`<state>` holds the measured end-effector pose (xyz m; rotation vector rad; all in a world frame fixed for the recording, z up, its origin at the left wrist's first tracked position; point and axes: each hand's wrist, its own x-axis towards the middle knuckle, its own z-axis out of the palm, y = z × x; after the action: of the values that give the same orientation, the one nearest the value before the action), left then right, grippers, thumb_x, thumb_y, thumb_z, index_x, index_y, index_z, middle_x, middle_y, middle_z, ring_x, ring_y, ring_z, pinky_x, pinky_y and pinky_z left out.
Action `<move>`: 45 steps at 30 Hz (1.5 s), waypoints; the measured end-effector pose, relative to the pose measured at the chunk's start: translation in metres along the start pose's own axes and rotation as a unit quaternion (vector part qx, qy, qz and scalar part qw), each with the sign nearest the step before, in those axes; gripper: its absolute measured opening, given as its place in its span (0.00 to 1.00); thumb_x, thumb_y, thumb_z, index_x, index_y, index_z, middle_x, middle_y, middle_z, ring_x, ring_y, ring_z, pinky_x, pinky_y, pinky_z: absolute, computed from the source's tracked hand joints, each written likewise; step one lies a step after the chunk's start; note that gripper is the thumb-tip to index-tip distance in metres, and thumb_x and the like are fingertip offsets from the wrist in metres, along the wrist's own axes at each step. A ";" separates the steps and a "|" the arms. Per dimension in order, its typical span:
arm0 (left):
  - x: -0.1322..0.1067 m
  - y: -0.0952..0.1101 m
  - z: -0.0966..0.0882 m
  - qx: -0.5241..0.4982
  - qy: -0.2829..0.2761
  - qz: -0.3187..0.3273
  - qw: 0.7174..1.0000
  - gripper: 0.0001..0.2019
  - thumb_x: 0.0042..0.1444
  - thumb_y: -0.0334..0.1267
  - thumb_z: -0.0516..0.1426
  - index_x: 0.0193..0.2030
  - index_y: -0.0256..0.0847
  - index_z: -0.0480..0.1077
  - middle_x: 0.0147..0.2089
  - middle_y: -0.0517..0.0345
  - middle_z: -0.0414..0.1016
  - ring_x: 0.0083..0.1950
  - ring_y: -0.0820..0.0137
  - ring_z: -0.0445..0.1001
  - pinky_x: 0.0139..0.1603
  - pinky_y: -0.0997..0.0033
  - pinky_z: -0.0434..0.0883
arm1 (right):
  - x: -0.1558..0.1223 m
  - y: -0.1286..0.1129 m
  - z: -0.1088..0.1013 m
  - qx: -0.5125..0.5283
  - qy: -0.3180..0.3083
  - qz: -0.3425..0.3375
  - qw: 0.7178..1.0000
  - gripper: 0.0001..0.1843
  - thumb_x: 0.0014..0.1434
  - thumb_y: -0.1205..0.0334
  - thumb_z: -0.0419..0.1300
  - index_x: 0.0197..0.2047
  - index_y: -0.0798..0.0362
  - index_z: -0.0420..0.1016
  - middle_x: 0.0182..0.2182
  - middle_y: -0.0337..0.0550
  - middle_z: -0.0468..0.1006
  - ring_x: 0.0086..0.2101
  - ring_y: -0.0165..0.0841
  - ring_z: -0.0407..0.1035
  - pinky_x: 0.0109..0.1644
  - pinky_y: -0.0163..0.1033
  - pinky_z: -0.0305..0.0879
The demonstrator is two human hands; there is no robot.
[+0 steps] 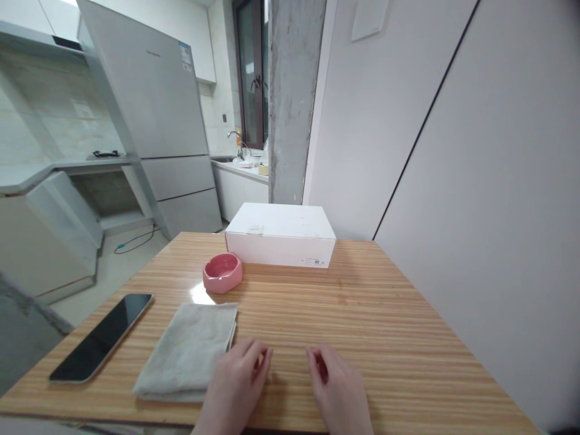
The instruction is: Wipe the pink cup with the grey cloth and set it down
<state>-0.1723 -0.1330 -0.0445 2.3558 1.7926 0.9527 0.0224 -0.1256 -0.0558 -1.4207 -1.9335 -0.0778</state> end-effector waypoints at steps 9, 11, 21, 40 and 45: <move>0.003 0.015 0.030 0.064 -0.087 0.003 0.994 0.09 0.58 0.30 0.49 0.29 0.43 0.64 0.27 0.62 0.74 0.29 0.68 0.75 0.27 0.72 0.63 | -0.001 -0.003 0.018 -0.054 -0.021 -0.064 0.996 0.25 0.69 0.56 0.35 0.24 0.49 0.61 0.19 0.37 0.70 0.20 0.30 0.67 0.25 0.35 0.52; 0.002 0.014 0.029 0.058 -0.091 0.001 0.994 0.09 0.59 0.31 0.49 0.29 0.44 0.64 0.28 0.62 0.74 0.29 0.68 0.75 0.27 0.71 0.63 | -0.002 -0.003 0.018 -0.050 -0.027 -0.066 0.996 0.24 0.69 0.56 0.35 0.25 0.49 0.61 0.19 0.37 0.69 0.20 0.30 0.66 0.26 0.35 0.52; 0.002 0.014 0.030 0.068 -0.079 0.000 0.995 0.09 0.59 0.31 0.50 0.28 0.44 0.63 0.27 0.62 0.73 0.28 0.68 0.74 0.27 0.72 0.61 | -0.005 -0.001 0.019 -0.040 -0.039 -0.062 0.997 0.21 0.69 0.57 0.37 0.27 0.48 0.61 0.21 0.37 0.70 0.22 0.31 0.67 0.27 0.35 0.52; 0.002 0.015 0.029 0.068 -0.096 -0.009 0.993 0.09 0.59 0.31 0.49 0.28 0.43 0.64 0.28 0.61 0.74 0.30 0.67 0.74 0.29 0.71 0.62 | -0.002 -0.002 0.016 -0.042 -0.040 -0.073 0.996 0.24 0.69 0.57 0.35 0.25 0.49 0.61 0.20 0.37 0.69 0.21 0.30 0.66 0.27 0.35 0.51; 0.002 0.016 0.027 0.069 -0.107 -0.002 0.992 0.10 0.60 0.32 0.49 0.28 0.44 0.65 0.29 0.60 0.74 0.31 0.67 0.74 0.29 0.70 0.62 | -0.001 -0.002 0.016 -0.041 -0.042 -0.081 0.995 0.24 0.69 0.59 0.36 0.24 0.49 0.62 0.20 0.37 0.70 0.21 0.31 0.66 0.27 0.36 0.50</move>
<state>-0.1446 -0.1274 -0.0594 2.4233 1.8326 0.5660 0.0127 -0.1207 -0.0673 -1.3359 -2.1355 -0.1783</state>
